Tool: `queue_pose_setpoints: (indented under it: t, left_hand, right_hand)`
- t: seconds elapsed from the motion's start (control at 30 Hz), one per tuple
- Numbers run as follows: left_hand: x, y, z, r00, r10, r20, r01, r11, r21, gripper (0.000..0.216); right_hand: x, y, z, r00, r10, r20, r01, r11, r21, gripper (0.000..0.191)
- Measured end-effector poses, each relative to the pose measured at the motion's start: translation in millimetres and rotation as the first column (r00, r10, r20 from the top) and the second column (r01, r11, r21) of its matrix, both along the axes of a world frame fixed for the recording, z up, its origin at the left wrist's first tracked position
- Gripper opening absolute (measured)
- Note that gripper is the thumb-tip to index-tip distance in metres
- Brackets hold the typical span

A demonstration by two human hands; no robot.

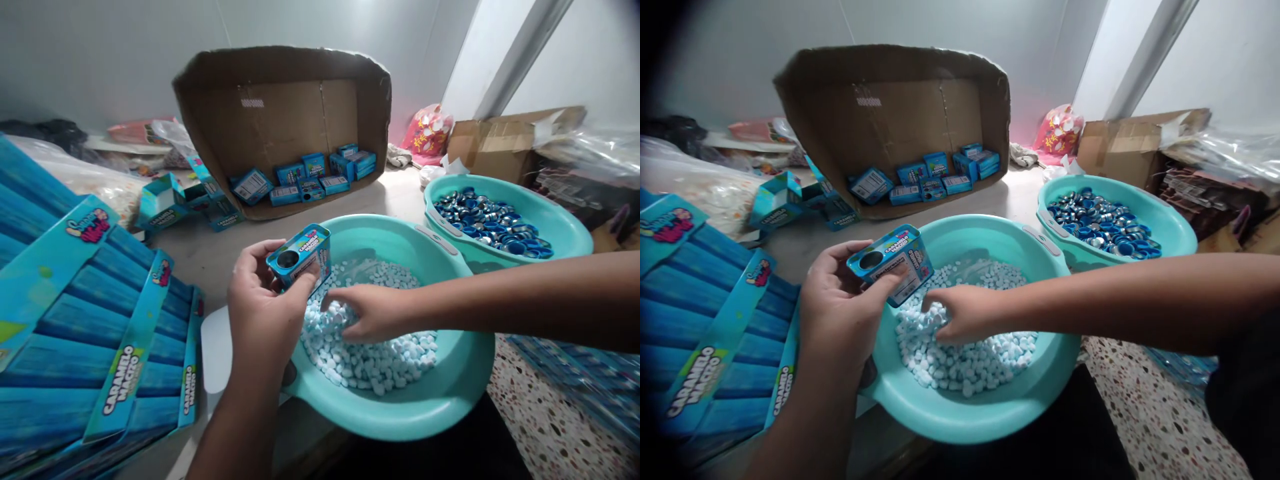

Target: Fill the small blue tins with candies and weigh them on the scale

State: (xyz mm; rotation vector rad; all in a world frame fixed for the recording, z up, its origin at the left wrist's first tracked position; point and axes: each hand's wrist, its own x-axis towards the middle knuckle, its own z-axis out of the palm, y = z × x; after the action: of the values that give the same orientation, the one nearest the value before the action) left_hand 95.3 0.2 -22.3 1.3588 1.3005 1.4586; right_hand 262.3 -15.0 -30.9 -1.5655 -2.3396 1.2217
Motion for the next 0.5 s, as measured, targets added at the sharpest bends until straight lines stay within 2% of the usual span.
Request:
queue_pose_setpoints:
  t: [0.1,0.2,0.33,0.4,0.5]
  left_hand:
    - [0.0,0.3,0.2,1.0,0.01,-0.009,-0.009,0.999,0.032,0.049]
    - [-0.6,1.6,0.2,1.0,0.017,-0.016,-0.016,0.998,0.054,0.049]
    - [-2.1,3.4,-0.8,0.999,0.008,0.035,-0.009,0.999,0.044,0.049]
    - [-2.4,3.6,-1.4,0.999,0.002,0.042,-0.003,0.999,0.044,0.048]
    - [-1.7,2.6,-1.4,1.0,0.008,-0.002,-0.008,0.999,0.034,0.047]
  right_hand:
    - [2.9,11.4,-18.9,0.992,-0.041,-0.118,0.067,0.974,0.218,0.051]
    - [1.0,18.4,-41.3,0.984,0.073,-0.164,-0.011,0.937,0.35,0.045]
    - [-4.6,11.6,-57.4,0.987,0.088,-0.137,-0.039,0.945,0.324,0.049]
    - [-7.2,0.3,-55.6,0.981,0.095,-0.17,-0.043,0.958,0.284,0.048]
    - [-12.8,-21.3,-42.3,0.967,0.065,-0.245,-0.022,0.984,0.176,0.049]
